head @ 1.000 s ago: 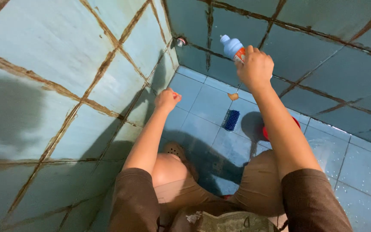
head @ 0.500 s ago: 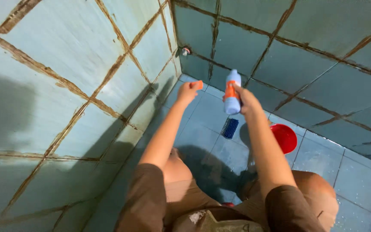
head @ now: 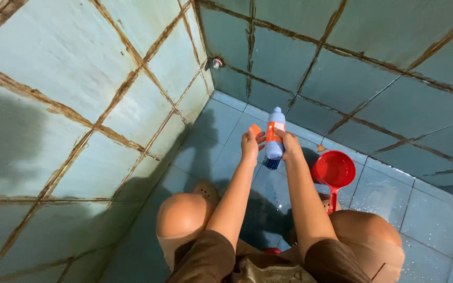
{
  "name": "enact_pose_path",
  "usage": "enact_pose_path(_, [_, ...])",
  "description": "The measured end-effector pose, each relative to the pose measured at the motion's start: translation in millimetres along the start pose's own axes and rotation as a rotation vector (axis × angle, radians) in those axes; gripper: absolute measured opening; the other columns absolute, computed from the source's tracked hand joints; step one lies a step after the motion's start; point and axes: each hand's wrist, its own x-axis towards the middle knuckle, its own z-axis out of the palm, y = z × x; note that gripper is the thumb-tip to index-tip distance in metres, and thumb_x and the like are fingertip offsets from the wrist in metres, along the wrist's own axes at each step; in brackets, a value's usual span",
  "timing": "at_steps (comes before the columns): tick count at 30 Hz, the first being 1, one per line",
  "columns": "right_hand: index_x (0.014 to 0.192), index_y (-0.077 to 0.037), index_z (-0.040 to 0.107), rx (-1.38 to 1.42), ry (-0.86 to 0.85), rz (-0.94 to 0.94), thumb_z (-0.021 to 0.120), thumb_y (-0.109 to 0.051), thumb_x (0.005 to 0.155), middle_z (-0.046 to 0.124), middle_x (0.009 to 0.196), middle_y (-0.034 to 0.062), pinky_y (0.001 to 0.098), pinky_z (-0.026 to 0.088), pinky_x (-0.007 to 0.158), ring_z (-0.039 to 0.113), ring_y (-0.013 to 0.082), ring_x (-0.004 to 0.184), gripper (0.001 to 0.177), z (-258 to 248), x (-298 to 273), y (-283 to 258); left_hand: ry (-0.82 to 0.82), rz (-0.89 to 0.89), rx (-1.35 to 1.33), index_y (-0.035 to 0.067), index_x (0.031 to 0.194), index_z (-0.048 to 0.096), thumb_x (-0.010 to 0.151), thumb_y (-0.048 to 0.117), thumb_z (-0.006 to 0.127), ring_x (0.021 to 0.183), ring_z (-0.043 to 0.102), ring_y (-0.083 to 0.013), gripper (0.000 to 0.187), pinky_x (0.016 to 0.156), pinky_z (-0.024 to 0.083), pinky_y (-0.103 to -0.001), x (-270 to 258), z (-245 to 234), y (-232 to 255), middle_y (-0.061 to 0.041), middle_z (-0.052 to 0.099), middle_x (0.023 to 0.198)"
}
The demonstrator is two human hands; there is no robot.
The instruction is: Scrub the tiled floor of a bathroom using a cleaning brush and liquid detergent.
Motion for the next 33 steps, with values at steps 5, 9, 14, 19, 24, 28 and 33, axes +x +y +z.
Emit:
enact_pose_path(5, [0.116, 0.007, 0.066, -0.005, 0.013, -0.036, 0.074, -0.014, 0.085, 0.074, 0.099, 0.0178, 0.0437, 0.060, 0.067, 0.073, 0.0294, 0.080, 0.037, -4, 22, 19, -0.065, 0.071, 0.020, 0.001, 0.131, 0.053, 0.107, 0.055, 0.038, 0.097, 0.073, -0.0187, 0.061, 0.073, 0.059, -0.035, -4, -6, 6, -0.011, 0.073, 0.116])
enact_pose_path(9, [0.116, 0.004, 0.066, -0.009, 0.000, -0.001, 0.072, -0.014, 0.084, 0.074, 0.099, 0.0165, 0.0440, 0.061, 0.067, 0.074, 0.0280, 0.080, 0.037, 25, -2, 3, -0.010, 0.106, -0.021, 0.002, 0.133, 0.049, 0.105, 0.053, 0.043, 0.100, 0.073, -0.0180, 0.059, 0.075, 0.061, -0.035, -8, -12, 15, -0.010, 0.070, 0.116])
enact_pose_path(14, [0.118, 0.005, 0.065, -0.049, -0.105, 0.020, 0.073, -0.015, 0.087, 0.074, 0.101, 0.0154, 0.0407, 0.061, 0.068, 0.073, 0.0252, 0.080, 0.038, 53, -5, 12, 0.127, 0.140, 0.012, -0.001, 0.130, 0.050, 0.103, 0.053, 0.048, 0.083, 0.075, -0.0196, 0.060, 0.063, 0.059, -0.032, -5, -38, 44, -0.014, 0.074, 0.107])
enact_pose_path(19, [0.118, 0.009, 0.065, -0.062, -0.279, 0.072, 0.070, -0.018, 0.090, 0.075, 0.100, 0.0191, 0.0396, 0.060, 0.067, 0.073, 0.0255, 0.078, 0.039, 68, 0, 29, 0.276, 0.126, 0.220, 0.000, 0.124, 0.054, 0.100, 0.054, 0.048, 0.064, 0.074, -0.0196, 0.060, 0.054, 0.055, -0.031, -34, -52, 97, -0.016, 0.076, 0.092])
enact_pose_path(24, [0.119, 0.009, 0.065, -0.086, -0.284, 0.116, 0.070, -0.019, 0.090, 0.075, 0.100, 0.0192, 0.0398, 0.061, 0.070, 0.075, 0.0260, 0.080, 0.041, 81, -10, 27, 0.328, 0.152, 0.393, 0.001, 0.121, 0.057, 0.100, 0.055, 0.047, 0.061, 0.073, -0.0188, 0.060, 0.053, 0.054, -0.030, -42, -59, 108, -0.014, 0.077, 0.087])
enact_pose_path(28, [0.119, 0.008, 0.066, -0.068, -0.201, 0.095, 0.073, -0.018, 0.089, 0.074, 0.100, 0.0177, 0.0415, 0.061, 0.069, 0.073, 0.0257, 0.080, 0.040, 64, 4, 34, 0.277, 0.151, 0.331, 0.000, 0.122, 0.056, 0.100, 0.056, 0.048, 0.062, 0.073, -0.0187, 0.060, 0.053, 0.054, -0.031, -33, -53, 95, -0.015, 0.077, 0.090])
enact_pose_path(33, [0.117, 0.004, 0.068, 0.000, -0.053, 0.085, 0.074, -0.018, 0.089, 0.074, 0.098, 0.0146, 0.0409, 0.060, 0.068, 0.073, 0.0247, 0.080, 0.037, 36, -8, 18, 0.114, 0.138, 0.252, 0.000, 0.124, 0.054, 0.100, 0.056, 0.049, 0.066, 0.074, -0.0194, 0.061, 0.056, 0.054, -0.030, -17, -28, 62, -0.017, 0.077, 0.095])
